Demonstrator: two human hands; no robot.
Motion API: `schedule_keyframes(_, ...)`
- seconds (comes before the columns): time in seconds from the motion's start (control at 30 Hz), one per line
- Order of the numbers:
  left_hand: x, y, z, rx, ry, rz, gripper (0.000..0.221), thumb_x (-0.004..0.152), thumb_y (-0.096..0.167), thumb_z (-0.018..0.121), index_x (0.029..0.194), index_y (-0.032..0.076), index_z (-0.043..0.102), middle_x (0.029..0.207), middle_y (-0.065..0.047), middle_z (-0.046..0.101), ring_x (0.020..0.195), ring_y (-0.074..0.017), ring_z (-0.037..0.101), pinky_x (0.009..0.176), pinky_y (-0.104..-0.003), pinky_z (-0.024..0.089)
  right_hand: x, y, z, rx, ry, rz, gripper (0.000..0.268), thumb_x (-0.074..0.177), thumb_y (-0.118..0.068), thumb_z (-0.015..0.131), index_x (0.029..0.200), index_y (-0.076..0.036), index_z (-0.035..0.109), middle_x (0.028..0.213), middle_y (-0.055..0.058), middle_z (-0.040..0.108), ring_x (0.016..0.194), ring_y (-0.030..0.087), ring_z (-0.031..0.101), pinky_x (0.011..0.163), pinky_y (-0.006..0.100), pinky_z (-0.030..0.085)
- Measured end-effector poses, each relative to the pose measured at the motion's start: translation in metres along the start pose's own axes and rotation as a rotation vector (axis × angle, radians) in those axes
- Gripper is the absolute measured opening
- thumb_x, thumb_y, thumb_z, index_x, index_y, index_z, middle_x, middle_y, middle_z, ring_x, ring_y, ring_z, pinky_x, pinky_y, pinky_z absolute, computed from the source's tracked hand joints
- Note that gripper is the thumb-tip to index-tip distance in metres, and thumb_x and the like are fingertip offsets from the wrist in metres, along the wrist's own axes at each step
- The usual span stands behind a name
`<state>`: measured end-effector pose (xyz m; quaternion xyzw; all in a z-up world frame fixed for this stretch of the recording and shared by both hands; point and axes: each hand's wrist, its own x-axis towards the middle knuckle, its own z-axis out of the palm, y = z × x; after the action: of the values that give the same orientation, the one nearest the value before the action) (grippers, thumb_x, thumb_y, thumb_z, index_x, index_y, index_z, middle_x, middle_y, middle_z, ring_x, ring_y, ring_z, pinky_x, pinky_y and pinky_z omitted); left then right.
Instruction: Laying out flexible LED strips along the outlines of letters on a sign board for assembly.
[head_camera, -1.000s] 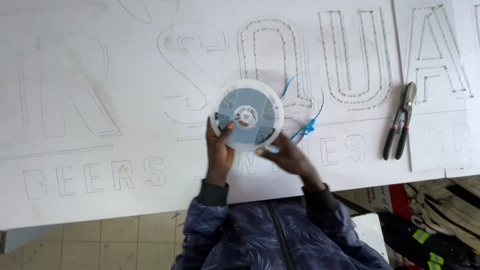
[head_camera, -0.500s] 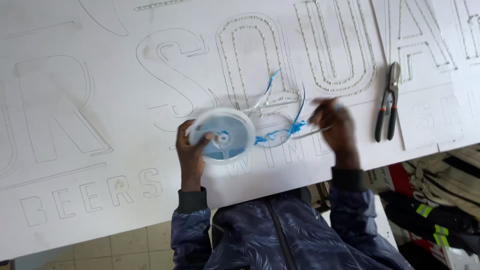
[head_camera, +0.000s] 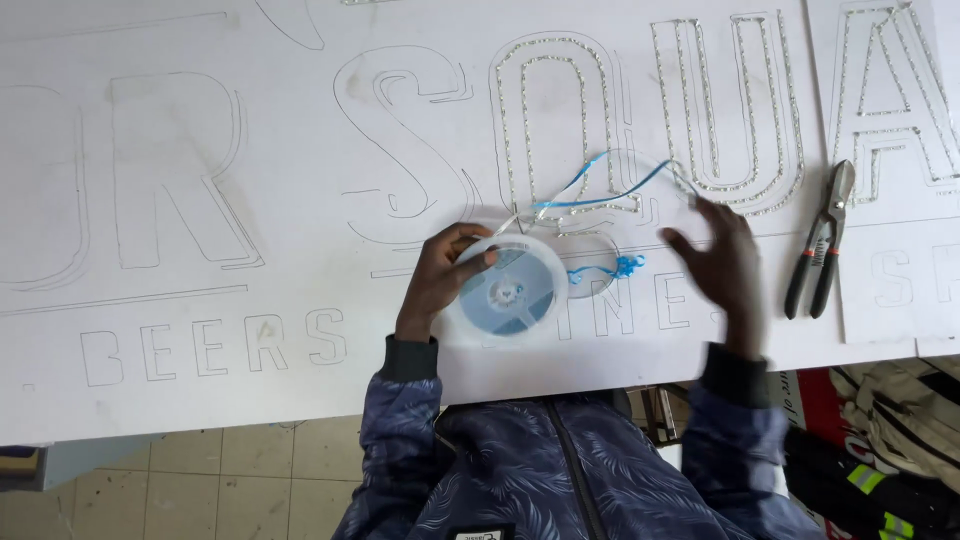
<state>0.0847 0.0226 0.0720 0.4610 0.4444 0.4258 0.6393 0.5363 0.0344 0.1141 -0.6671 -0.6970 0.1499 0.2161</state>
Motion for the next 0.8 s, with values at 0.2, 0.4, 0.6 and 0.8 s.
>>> schedule_keyframes(0.2, 0.015, 0.039, 0.04, 0.037, -0.132, 0.113, 0.042, 0.097, 0.02, 0.095, 0.134, 0.007, 0.081, 0.113, -0.019, 0.088, 0.1, -0.0218, 0.081, 0.099, -0.045, 0.064, -0.007, -0.166, 0.036, 0.464, -0.222, -0.13, 0.081, 0.106, -0.04, 0.08, 0.176, -0.016, 0.047, 0.143, 0.022, 0.076, 0.136, 0.047, 0.07, 0.116, 0.06, 0.054)
schedule_keyframes(0.4, 0.002, 0.039, 0.042, -0.014, -0.098, 0.114, 0.041, 0.101, 0.019, 0.09, 0.137, 0.005, 0.076, 0.104, -0.018, 0.086, 0.092, -0.0183, 0.079, 0.085, -0.032, 0.062, -0.003, -0.17, 0.035, 0.7, -0.467, -0.153, 0.059, 0.107, -0.033, 0.077, 0.162, -0.02, 0.063, 0.102, 0.016, 0.087, 0.099, 0.033, 0.087, 0.097, 0.049, 0.063)
schedule_keyframes(0.6, 0.006, 0.019, 0.053, -0.057, -0.027, 0.15, 0.033, 0.11, 0.019, 0.079, 0.137, 0.001, 0.072, 0.118, -0.023, 0.085, 0.109, -0.0232, 0.08, 0.094, -0.035, 0.067, -0.013, -0.088, 0.078, 0.947, -0.503, 0.035, 0.048, 0.109, -0.032, 0.076, 0.15, -0.008, 0.071, 0.094, 0.017, 0.084, 0.081, 0.023, 0.083, 0.085, 0.043, 0.066)
schedule_keyframes(0.8, 0.017, -0.003, 0.052, 0.37, 0.134, 0.129, 0.038, 0.11, 0.031, 0.08, 0.137, 0.006, 0.076, 0.125, -0.02, 0.082, 0.107, -0.027, 0.082, 0.094, -0.038, 0.066, 0.008, 0.059, 0.054, 1.392, 0.252, 0.525, 0.042, 0.111, -0.016, 0.073, 0.153, -0.015, 0.067, 0.115, 0.007, 0.082, 0.099, 0.021, 0.085, 0.101, 0.039, 0.072)
